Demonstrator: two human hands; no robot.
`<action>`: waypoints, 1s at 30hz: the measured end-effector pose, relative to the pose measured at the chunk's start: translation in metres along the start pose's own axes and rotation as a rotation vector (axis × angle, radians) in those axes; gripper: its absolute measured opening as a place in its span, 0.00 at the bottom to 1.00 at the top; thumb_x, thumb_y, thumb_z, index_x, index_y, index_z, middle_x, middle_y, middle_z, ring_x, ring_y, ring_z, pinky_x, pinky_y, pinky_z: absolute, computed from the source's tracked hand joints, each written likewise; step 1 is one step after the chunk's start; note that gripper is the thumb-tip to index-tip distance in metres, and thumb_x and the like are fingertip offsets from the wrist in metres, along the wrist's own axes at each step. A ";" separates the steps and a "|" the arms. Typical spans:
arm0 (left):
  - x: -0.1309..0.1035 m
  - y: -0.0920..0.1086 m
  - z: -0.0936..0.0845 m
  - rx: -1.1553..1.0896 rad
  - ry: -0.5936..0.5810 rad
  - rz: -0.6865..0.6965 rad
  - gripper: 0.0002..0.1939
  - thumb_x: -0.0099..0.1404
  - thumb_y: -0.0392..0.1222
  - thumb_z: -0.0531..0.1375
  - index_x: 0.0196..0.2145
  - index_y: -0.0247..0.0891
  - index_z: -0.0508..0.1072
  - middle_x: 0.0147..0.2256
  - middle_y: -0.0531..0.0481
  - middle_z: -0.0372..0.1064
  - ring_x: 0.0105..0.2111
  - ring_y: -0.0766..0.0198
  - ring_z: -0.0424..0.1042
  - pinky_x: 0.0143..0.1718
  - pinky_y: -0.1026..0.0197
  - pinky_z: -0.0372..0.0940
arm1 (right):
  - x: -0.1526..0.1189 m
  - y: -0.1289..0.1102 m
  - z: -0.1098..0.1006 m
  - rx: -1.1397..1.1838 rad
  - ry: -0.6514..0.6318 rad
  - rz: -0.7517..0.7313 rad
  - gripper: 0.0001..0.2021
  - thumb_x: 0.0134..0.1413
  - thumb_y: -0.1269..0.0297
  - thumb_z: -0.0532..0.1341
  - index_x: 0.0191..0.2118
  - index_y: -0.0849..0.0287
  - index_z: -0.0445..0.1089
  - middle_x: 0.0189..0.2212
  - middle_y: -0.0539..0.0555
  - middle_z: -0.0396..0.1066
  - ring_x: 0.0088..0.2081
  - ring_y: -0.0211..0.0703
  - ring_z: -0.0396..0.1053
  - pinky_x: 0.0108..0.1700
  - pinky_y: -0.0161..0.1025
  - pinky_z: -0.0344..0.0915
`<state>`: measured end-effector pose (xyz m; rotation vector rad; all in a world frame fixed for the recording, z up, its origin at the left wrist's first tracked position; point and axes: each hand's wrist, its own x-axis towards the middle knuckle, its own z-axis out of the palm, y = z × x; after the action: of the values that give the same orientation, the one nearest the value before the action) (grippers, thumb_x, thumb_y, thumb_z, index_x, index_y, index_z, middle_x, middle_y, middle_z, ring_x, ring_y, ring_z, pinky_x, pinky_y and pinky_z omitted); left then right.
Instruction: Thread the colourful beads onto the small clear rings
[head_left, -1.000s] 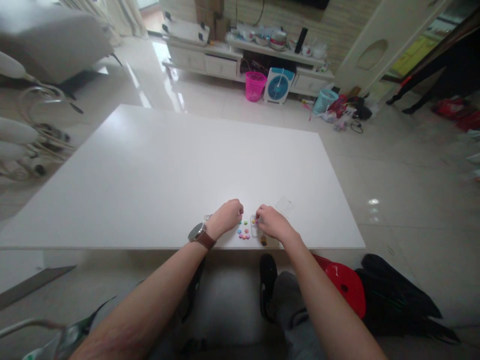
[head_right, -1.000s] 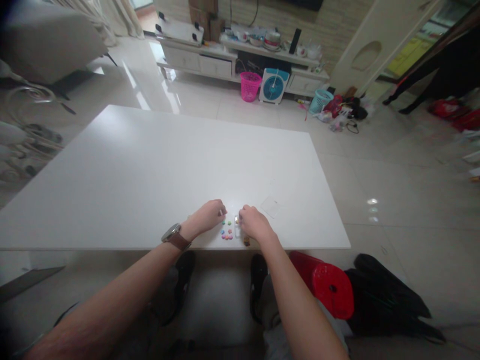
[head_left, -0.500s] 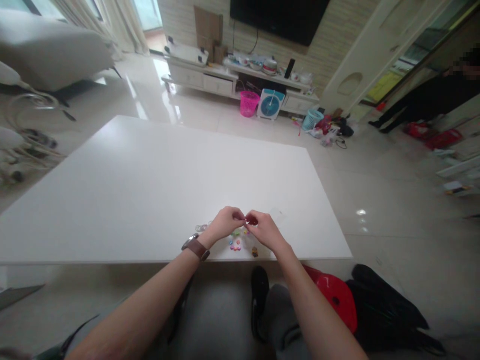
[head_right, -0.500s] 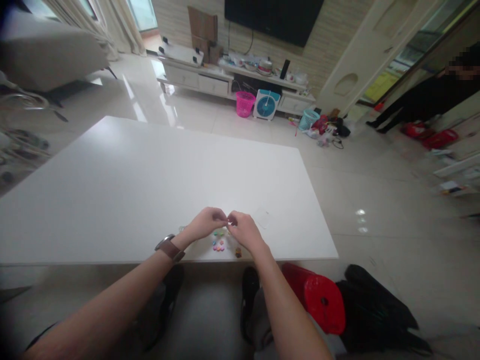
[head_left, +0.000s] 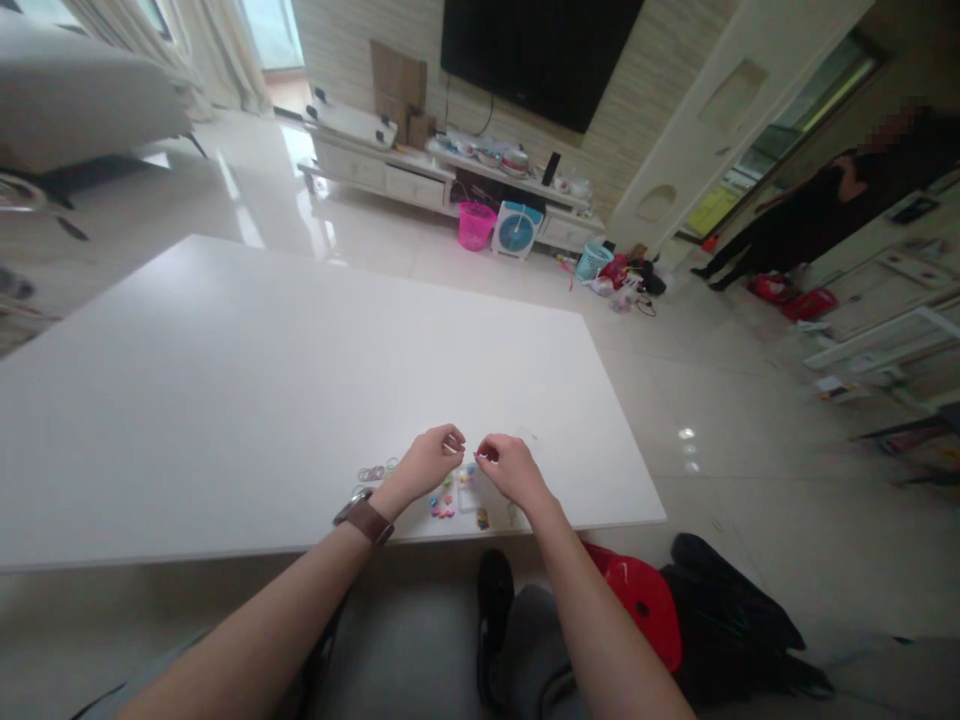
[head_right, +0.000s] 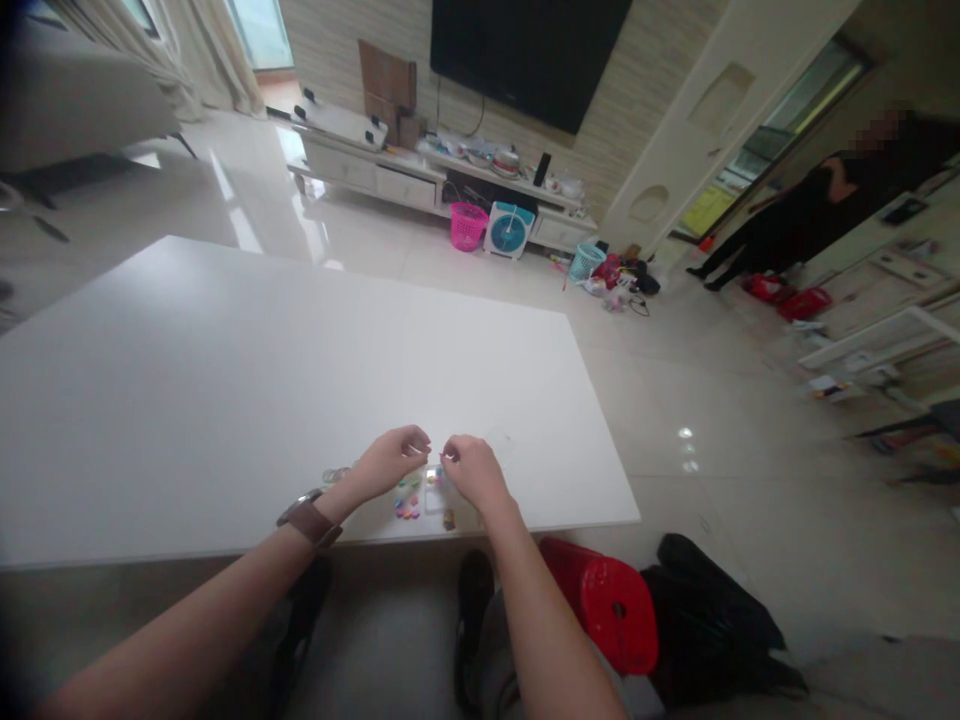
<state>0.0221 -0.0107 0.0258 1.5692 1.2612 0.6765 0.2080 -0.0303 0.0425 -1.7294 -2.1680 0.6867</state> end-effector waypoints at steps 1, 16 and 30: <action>-0.001 0.001 -0.003 0.083 0.021 0.024 0.07 0.58 0.31 0.60 0.35 0.36 0.74 0.35 0.46 0.79 0.34 0.60 0.77 0.39 0.59 0.70 | 0.001 0.002 0.001 -0.014 -0.019 0.011 0.04 0.58 0.71 0.62 0.35 0.59 0.75 0.32 0.53 0.76 0.35 0.40 0.70 0.41 0.35 0.63; -0.004 -0.004 -0.026 0.364 0.044 0.073 0.09 0.61 0.30 0.58 0.37 0.35 0.76 0.37 0.45 0.79 0.34 0.61 0.76 0.40 0.60 0.68 | 0.011 -0.003 0.016 -0.248 -0.264 0.003 0.05 0.56 0.68 0.64 0.36 0.57 0.78 0.38 0.53 0.73 0.40 0.41 0.69 0.41 0.35 0.59; -0.008 0.000 -0.027 0.421 0.036 0.079 0.08 0.63 0.32 0.58 0.37 0.36 0.77 0.38 0.45 0.78 0.35 0.60 0.76 0.41 0.60 0.68 | 0.006 -0.014 0.018 -0.395 -0.293 0.070 0.10 0.64 0.61 0.60 0.39 0.58 0.78 0.41 0.56 0.75 0.42 0.43 0.71 0.40 0.35 0.59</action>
<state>-0.0036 -0.0088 0.0369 1.9636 1.4410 0.5095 0.1862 -0.0306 0.0346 -2.0113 -2.5952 0.5884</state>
